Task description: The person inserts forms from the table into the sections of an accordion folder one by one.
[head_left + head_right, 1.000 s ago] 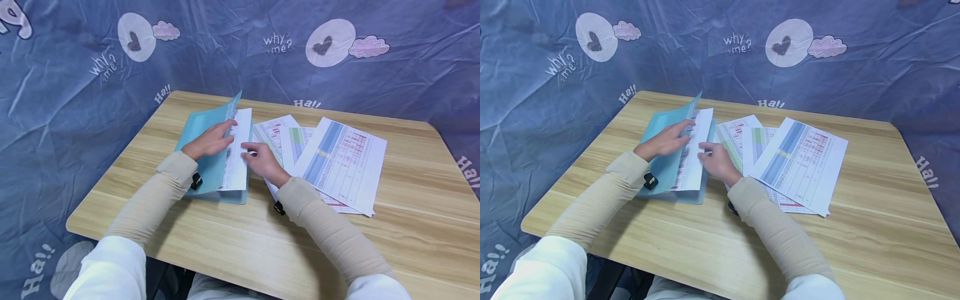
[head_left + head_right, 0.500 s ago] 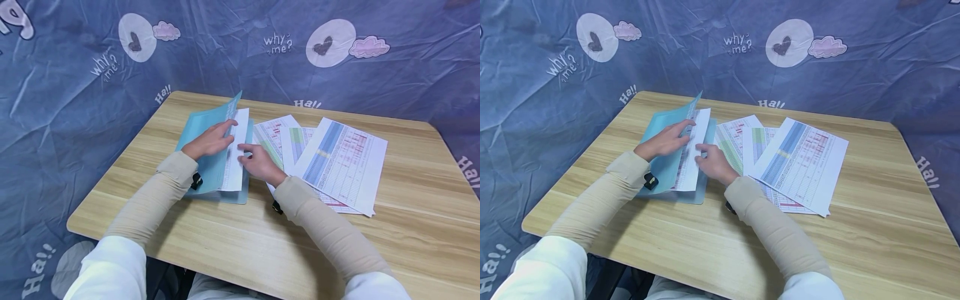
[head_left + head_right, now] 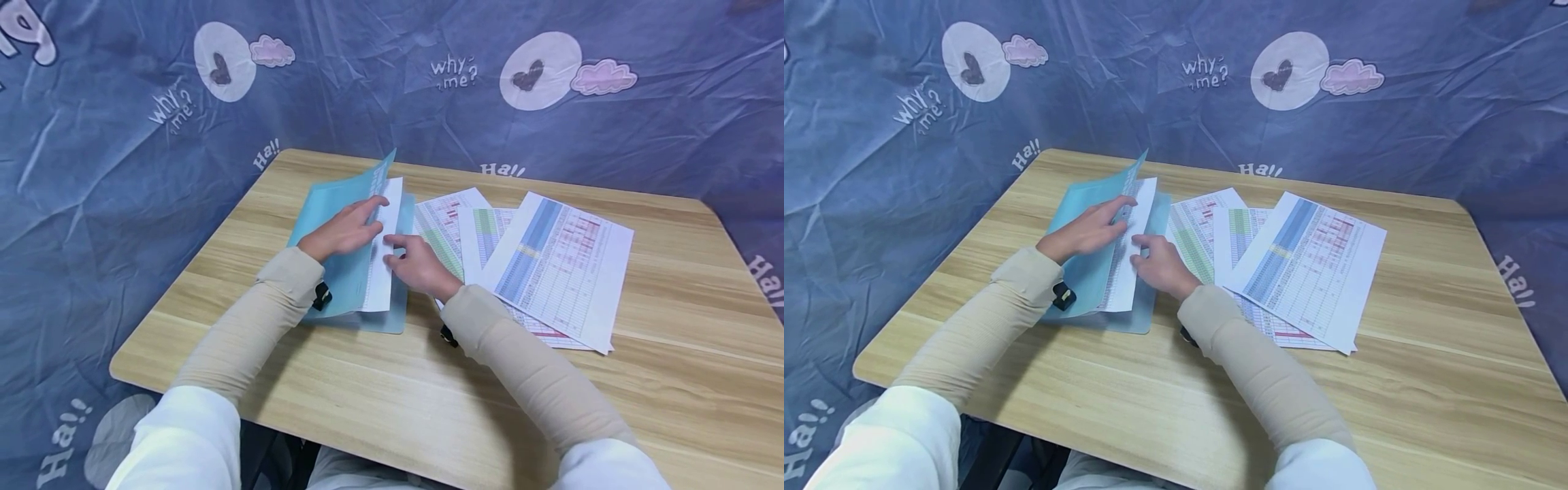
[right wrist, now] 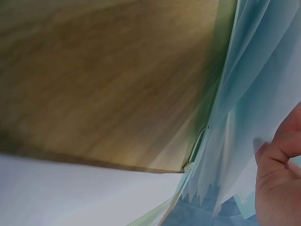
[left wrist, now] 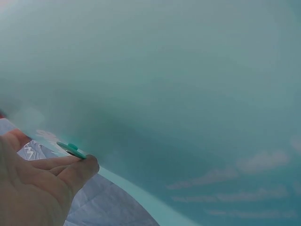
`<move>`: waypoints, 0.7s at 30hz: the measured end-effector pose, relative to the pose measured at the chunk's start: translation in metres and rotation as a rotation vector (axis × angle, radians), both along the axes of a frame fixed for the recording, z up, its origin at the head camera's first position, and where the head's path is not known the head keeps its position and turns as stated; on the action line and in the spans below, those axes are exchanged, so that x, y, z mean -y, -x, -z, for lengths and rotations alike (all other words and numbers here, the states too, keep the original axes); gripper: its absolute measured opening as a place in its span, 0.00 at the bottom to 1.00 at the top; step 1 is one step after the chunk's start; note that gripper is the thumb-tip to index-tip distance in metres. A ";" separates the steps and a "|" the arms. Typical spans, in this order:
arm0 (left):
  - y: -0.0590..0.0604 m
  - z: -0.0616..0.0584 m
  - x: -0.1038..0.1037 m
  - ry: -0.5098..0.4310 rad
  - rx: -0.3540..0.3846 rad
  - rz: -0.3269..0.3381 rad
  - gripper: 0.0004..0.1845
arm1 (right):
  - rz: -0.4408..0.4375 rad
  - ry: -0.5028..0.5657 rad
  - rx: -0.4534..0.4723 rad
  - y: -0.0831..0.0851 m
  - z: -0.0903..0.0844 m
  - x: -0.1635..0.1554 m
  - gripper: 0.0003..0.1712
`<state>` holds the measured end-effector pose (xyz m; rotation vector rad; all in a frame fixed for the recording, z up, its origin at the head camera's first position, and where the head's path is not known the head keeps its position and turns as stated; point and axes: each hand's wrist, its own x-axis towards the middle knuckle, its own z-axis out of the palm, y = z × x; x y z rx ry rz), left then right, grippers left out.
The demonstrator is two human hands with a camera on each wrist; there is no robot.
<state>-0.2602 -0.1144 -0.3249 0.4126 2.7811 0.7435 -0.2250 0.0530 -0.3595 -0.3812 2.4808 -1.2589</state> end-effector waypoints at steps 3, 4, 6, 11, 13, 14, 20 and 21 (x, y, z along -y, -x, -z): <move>0.000 0.000 0.000 0.001 0.001 -0.002 0.27 | -0.007 0.004 -0.004 0.001 0.000 0.002 0.28; 0.000 0.000 0.000 0.001 0.003 -0.003 0.27 | -0.009 0.006 -0.004 0.001 0.000 0.003 0.28; 0.000 0.000 0.000 0.001 0.005 -0.006 0.27 | -0.014 0.008 -0.005 0.002 0.001 0.005 0.28; 0.000 0.001 0.000 -0.002 0.005 -0.010 0.27 | -0.019 0.004 -0.006 0.001 0.001 0.009 0.28; 0.000 0.000 0.000 -0.002 0.004 -0.009 0.27 | -0.019 -0.002 -0.013 0.001 0.001 0.010 0.28; -0.001 0.000 0.000 -0.002 0.003 -0.009 0.27 | -0.021 -0.005 -0.017 0.001 0.001 0.011 0.28; -0.001 0.001 0.000 -0.001 0.000 -0.013 0.27 | -0.027 -0.015 -0.035 0.001 0.002 0.013 0.28; -0.001 0.002 0.000 0.000 -0.001 -0.014 0.27 | -0.029 -0.018 -0.037 0.001 0.002 0.014 0.28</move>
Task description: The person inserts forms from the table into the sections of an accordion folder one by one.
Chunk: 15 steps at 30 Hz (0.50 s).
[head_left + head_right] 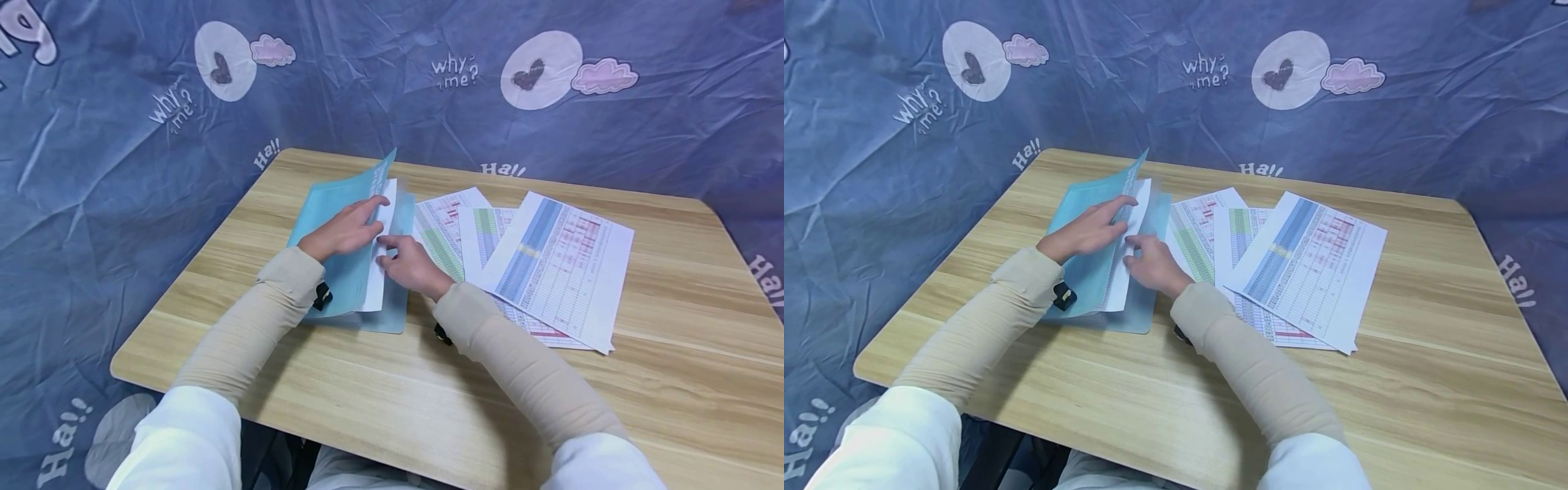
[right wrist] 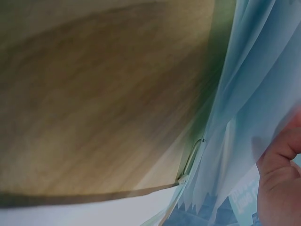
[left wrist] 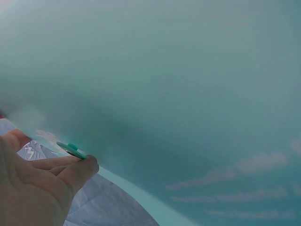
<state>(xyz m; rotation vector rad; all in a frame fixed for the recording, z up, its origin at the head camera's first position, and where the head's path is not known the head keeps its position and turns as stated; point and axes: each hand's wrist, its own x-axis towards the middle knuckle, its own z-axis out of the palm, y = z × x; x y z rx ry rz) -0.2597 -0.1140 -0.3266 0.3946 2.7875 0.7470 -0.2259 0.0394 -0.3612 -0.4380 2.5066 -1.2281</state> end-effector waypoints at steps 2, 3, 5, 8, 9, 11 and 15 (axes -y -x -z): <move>0.000 0.000 0.000 0.002 -0.001 0.000 0.27 | -0.001 -0.003 0.000 0.000 0.000 0.001 0.28; 0.000 0.000 0.000 0.001 -0.004 0.001 0.27 | 0.000 -0.003 0.002 0.000 0.000 0.001 0.28; 0.000 0.000 0.000 -0.001 -0.009 0.003 0.27 | -0.001 -0.003 0.008 0.000 0.001 0.002 0.28; -0.001 0.000 0.000 -0.004 -0.015 0.009 0.26 | -0.003 0.004 0.021 0.000 0.001 0.003 0.28; -0.001 0.000 0.001 -0.005 -0.017 0.011 0.26 | -0.002 0.005 0.025 0.000 0.001 0.003 0.28; -0.001 0.001 0.001 -0.004 -0.016 0.014 0.26 | -0.004 0.004 0.028 -0.001 0.001 0.004 0.28; -0.001 0.001 0.000 -0.010 -0.018 0.021 0.27 | -0.003 0.000 0.030 -0.001 0.001 0.005 0.28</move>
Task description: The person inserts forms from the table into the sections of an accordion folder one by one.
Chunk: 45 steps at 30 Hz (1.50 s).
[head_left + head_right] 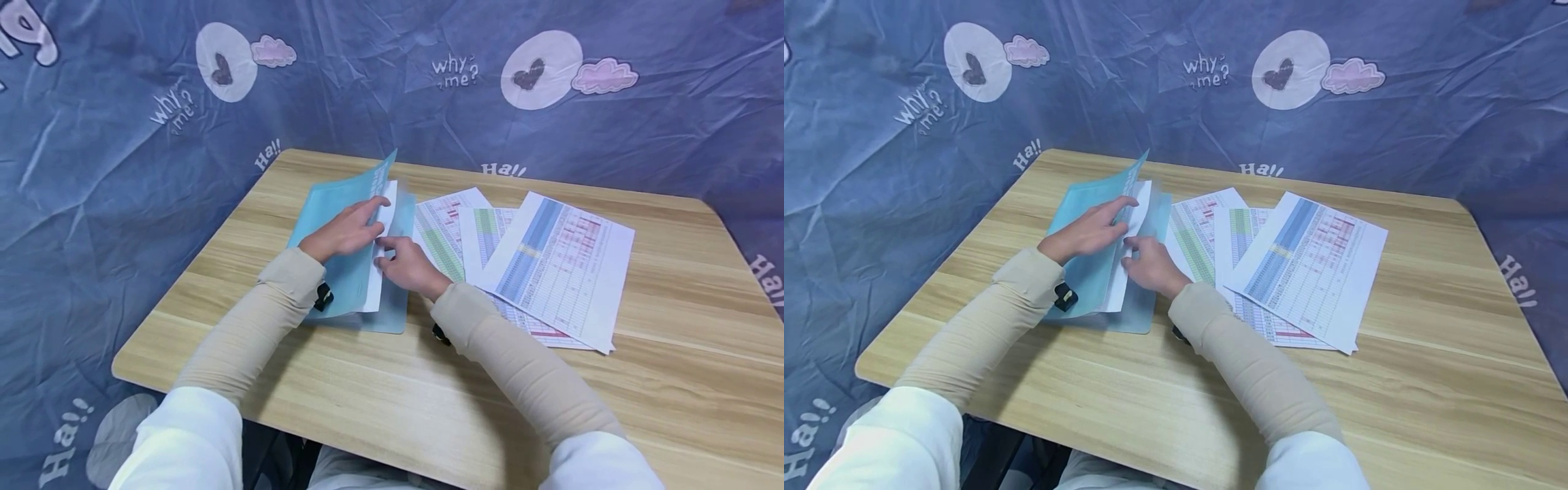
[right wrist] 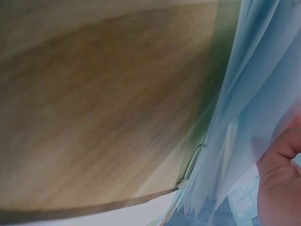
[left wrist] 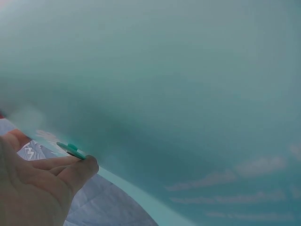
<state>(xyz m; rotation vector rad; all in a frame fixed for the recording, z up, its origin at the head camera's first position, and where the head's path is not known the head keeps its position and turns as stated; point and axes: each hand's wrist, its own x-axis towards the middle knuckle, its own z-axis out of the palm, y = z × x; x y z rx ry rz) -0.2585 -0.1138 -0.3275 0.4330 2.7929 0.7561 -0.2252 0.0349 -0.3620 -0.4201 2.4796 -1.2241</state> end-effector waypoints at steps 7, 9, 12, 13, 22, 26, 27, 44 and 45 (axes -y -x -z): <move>-0.001 -0.001 -0.001 -0.009 -0.004 0.017 0.27 | -0.005 -0.009 -0.001 0.000 0.000 -0.001 0.27; -0.001 -0.001 -0.001 -0.006 -0.001 0.016 0.27 | -0.013 -0.008 -0.002 0.000 0.000 -0.002 0.28; 0.000 -0.001 0.000 -0.002 0.004 0.012 0.27 | -0.024 -0.007 -0.012 0.000 -0.001 -0.004 0.28; 0.000 -0.001 0.000 -0.001 0.003 0.010 0.26 | -0.026 -0.005 -0.015 0.000 -0.001 -0.005 0.28; 0.001 0.000 0.004 -0.019 0.000 0.009 0.26 | -0.020 0.011 0.017 0.000 -0.004 -0.012 0.28; 0.001 0.000 0.005 -0.022 -0.005 0.009 0.26 | -0.025 0.024 0.035 0.001 -0.006 -0.016 0.29; 0.002 0.000 0.005 -0.023 -0.009 0.008 0.26 | -0.026 0.028 0.038 0.001 -0.006 -0.018 0.29; 0.001 -0.004 0.009 -0.036 -0.022 0.018 0.27 | 0.067 -0.015 0.029 0.003 -0.010 -0.082 0.29; 0.001 -0.004 0.009 -0.038 -0.023 0.022 0.27 | 0.074 -0.017 0.037 0.003 -0.010 -0.087 0.29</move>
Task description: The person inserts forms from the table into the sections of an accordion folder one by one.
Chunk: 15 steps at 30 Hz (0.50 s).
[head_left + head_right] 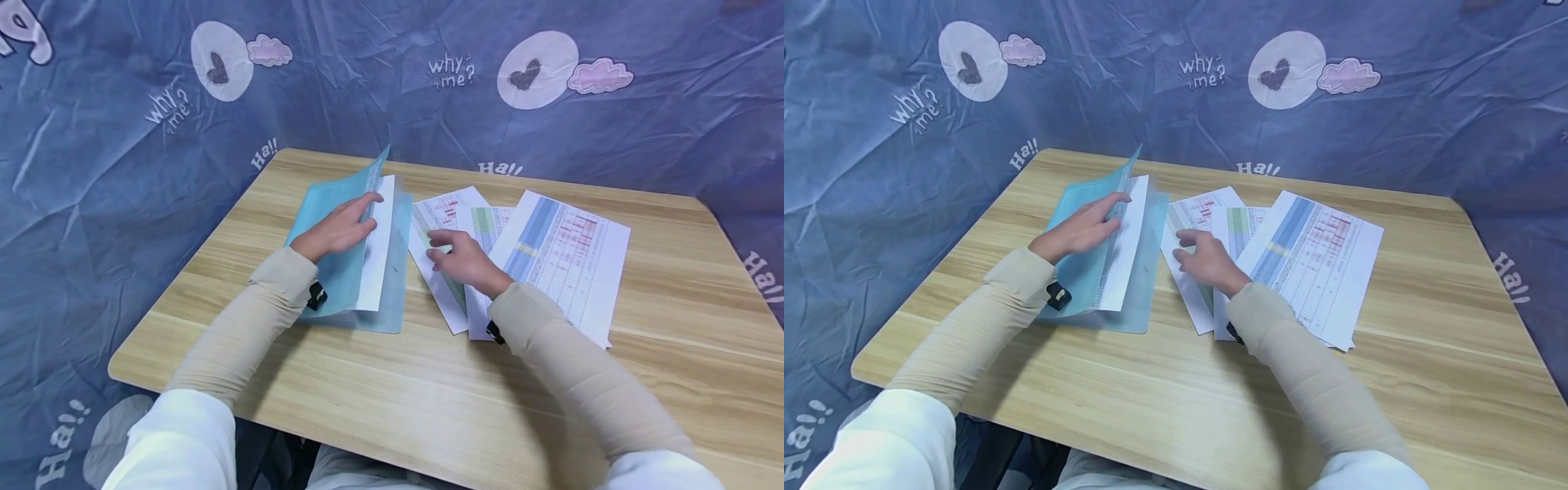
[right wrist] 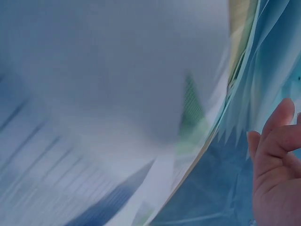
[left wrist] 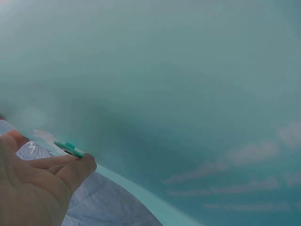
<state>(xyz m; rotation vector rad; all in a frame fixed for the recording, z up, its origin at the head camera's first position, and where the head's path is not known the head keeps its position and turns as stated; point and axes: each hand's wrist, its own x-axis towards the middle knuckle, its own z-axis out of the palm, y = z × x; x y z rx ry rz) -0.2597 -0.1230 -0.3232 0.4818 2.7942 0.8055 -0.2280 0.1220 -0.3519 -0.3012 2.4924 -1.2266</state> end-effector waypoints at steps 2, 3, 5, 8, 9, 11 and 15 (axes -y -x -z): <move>0.000 -0.001 0.001 -0.003 -0.001 0.007 0.27 | 0.011 -0.002 0.007 0.001 0.000 -0.009 0.29; 0.000 -0.001 0.001 -0.005 -0.002 0.009 0.26 | 0.019 -0.005 0.009 0.001 0.000 -0.014 0.29; 0.000 -0.001 0.002 -0.009 -0.004 0.011 0.26 | 0.032 -0.010 0.009 0.001 0.000 -0.023 0.29; 0.000 -0.002 0.002 -0.012 -0.001 0.010 0.26 | 0.052 -0.033 -0.004 -0.001 -0.001 -0.039 0.30; 0.000 -0.002 0.002 -0.013 0.000 0.009 0.26 | 0.059 -0.045 -0.010 -0.002 0.000 -0.044 0.30; 0.000 -0.002 0.003 -0.014 0.001 0.010 0.26 | 0.072 -0.069 -0.023 -0.003 0.001 -0.055 0.30; -0.001 -0.002 0.004 -0.010 -0.006 0.012 0.26 | 0.100 -0.095 -0.031 -0.006 0.003 -0.079 0.30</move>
